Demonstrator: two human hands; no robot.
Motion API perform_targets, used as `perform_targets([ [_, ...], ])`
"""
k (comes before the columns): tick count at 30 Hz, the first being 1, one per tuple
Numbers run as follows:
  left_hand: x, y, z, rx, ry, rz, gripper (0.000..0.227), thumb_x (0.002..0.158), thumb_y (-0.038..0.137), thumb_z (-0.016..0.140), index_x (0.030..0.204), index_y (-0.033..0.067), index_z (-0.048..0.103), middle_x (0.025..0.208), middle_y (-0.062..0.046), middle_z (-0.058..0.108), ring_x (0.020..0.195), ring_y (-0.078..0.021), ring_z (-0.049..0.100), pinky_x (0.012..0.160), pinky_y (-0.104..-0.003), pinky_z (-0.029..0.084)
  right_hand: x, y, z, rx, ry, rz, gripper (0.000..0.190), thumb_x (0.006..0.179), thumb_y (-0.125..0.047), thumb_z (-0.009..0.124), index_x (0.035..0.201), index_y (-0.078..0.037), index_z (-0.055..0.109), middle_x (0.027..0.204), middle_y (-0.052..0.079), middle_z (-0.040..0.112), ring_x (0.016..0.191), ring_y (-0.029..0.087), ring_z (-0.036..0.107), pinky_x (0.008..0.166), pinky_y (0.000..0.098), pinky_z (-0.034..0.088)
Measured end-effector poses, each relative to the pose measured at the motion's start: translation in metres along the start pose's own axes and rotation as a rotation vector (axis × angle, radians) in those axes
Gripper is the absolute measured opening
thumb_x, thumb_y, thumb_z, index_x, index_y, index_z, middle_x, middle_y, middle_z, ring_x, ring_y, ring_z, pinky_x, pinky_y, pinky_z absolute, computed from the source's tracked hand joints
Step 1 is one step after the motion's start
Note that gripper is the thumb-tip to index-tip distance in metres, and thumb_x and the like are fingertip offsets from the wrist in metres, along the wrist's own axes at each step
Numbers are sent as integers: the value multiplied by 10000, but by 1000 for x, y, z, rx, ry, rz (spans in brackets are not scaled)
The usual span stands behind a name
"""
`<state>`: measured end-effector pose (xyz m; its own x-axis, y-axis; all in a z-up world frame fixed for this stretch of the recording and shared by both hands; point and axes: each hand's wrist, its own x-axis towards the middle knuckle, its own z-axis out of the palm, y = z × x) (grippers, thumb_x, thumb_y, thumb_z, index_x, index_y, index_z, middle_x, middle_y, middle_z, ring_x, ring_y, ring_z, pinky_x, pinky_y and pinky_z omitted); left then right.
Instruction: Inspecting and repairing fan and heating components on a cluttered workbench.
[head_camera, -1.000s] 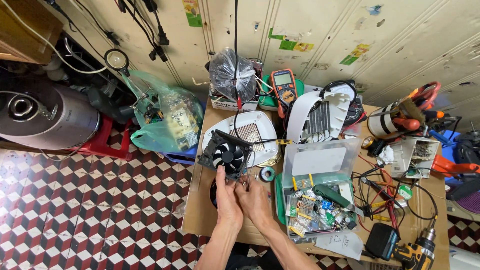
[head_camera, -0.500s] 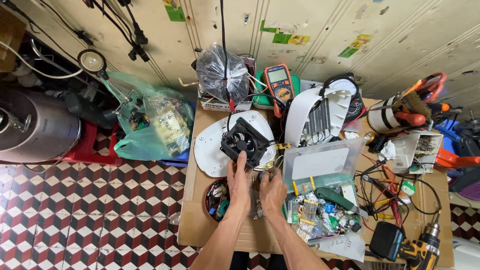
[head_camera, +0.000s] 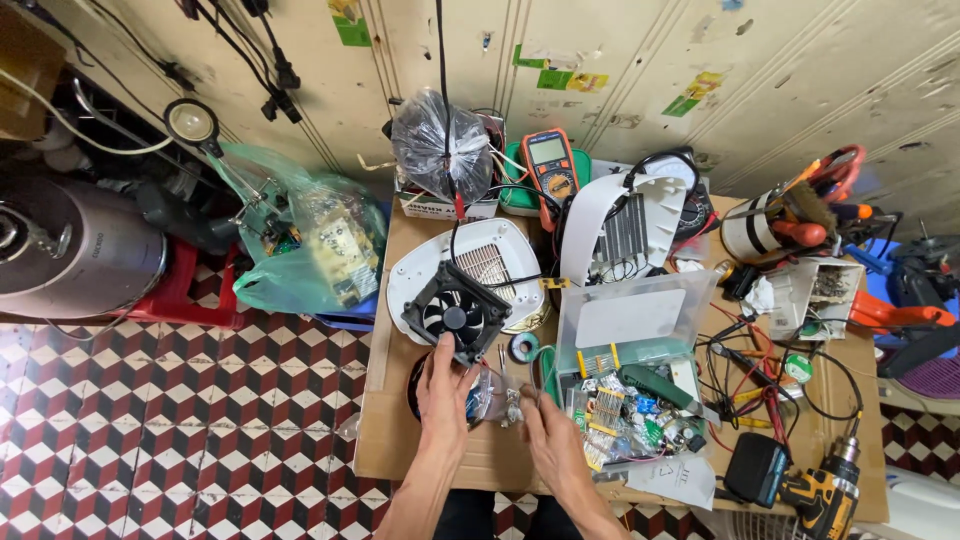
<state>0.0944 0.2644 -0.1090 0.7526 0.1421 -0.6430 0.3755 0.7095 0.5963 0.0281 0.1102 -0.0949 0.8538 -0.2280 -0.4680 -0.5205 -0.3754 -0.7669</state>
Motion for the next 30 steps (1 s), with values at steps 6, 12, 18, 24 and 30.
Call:
perform_targets([
  [6, -68, 25, 28, 135, -112, -71, 615, 855, 421, 692, 1329, 49, 568, 1273, -48, 657, 1100, -183, 676, 997, -430, 546, -9, 69, -88, 361, 108, 84, 396, 961, -268, 632, 1322, -106, 646, 605, -8, 584, 486, 57, 461, 440, 227, 322],
  [12, -123, 12, 74, 182, -302, -33, 641, 876, 388, 681, 1440, 128, 526, 1296, -12, 637, 1141, -141, 608, 973, -387, 489, 67, 201, -237, 335, 352, 241, 297, 1046, -256, 595, 1090, 25, 679, 653, 25, 576, 488, 101, 403, 441, 275, 283],
  [18, -156, -29, 106, 178, -343, -11, 653, 900, 439, 657, 1435, 87, 532, 1301, -44, 657, 1176, -170, 607, 1018, -379, 493, 125, 240, -297, -148, 414, 204, 363, 1007, -379, 639, 1096, -66, 799, 815, 145, 704, 704, 275, 591, 644, 416, 448],
  [24, -186, -66, 131, 230, -290, -8, 724, 880, 526, 633, 1440, 80, 525, 1356, -18, 655, 1286, -144, 567, 1098, -348, 392, 116, 210, -325, -610, 526, -210, 395, 1048, -385, 574, 1200, -81, 776, 1013, 225, 728, 884, 436, 693, 785, 521, 537],
  [30, -199, -106, 152, 422, -182, 36, 705, 876, 482, 652, 1455, 102, 523, 1322, -67, 689, 1251, -127, 607, 1089, -332, 405, 2, 53, -319, -3, 227, -200, 290, 1003, -258, 644, 1162, -65, 792, 743, 33, 707, 538, 147, 448, 472, 299, 354],
])
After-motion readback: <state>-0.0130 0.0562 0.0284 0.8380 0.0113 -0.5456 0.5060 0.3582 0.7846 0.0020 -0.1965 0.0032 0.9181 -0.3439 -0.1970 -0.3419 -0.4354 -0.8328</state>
